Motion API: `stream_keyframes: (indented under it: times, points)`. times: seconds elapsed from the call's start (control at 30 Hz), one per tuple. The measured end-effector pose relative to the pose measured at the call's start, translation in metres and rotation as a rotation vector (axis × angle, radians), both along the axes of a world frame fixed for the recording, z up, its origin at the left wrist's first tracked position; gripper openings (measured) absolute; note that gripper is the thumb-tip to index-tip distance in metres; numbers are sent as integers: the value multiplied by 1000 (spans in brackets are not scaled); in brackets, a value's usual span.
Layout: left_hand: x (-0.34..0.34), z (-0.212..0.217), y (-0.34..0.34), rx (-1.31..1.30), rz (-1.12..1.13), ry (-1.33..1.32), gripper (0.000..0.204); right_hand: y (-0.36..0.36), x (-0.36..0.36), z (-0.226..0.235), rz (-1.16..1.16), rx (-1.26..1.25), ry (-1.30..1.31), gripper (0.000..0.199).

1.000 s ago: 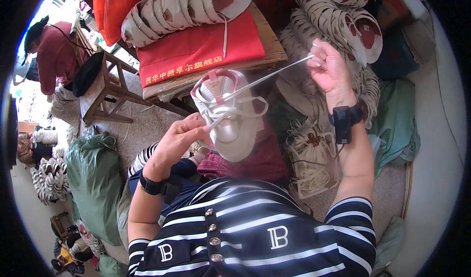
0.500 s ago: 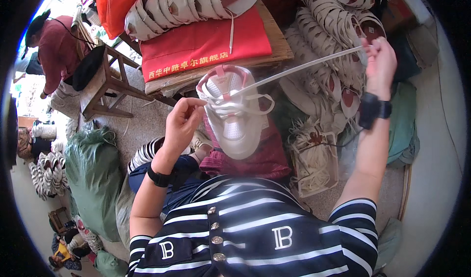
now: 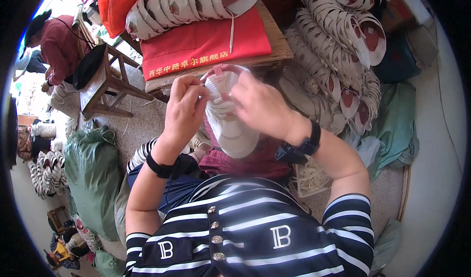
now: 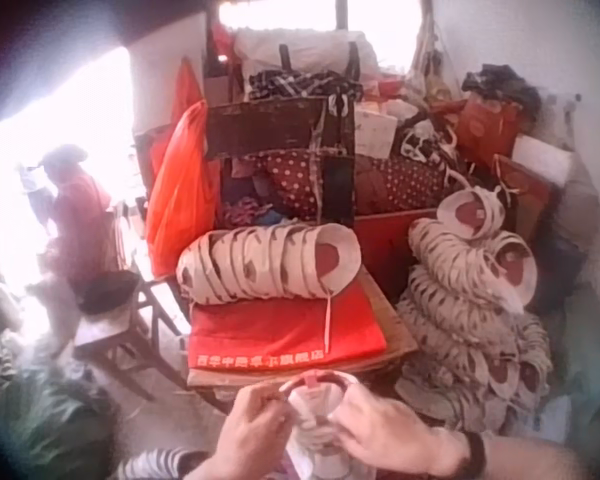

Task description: The person threads white shoelaces through the eyelets of a white sneaker, pulling the laces tight and arranging them. The person works on one shoe at a time in a room filled with stacks of similar shoes.

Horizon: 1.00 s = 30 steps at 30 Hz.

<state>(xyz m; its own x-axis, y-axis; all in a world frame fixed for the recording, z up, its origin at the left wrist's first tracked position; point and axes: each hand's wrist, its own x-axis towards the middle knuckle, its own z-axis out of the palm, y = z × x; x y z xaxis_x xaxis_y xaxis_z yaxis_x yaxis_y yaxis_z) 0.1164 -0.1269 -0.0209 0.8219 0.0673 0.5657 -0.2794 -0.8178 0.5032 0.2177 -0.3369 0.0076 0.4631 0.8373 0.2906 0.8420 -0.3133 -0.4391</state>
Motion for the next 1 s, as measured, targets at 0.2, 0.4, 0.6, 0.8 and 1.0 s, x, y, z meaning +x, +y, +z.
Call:
stream_keyframes:
  times: [0.2, 0.4, 0.6, 0.8, 1.0]
  points:
    - [-15, -2, 6, -72, 27, 88, 9, -2, -9, -3, -51, -47, -10, 21]
    - [-20, -7, 27, -61, 86, -61, 12, 3, -11, -12, -66, 28, -29, 21]
    - [-57, -9, 77, -286, 405, -11, 6, -9, -7, -15, -103, 94, -160, 23]
    - [-90, -25, 105, -333, 451, -11, 4, -8, -9, -16, -127, 317, 251, 21]
    - [-119, -47, 172, -334, 630, -116, 4, -18, 5, -19, -6, 220, 148, 20]
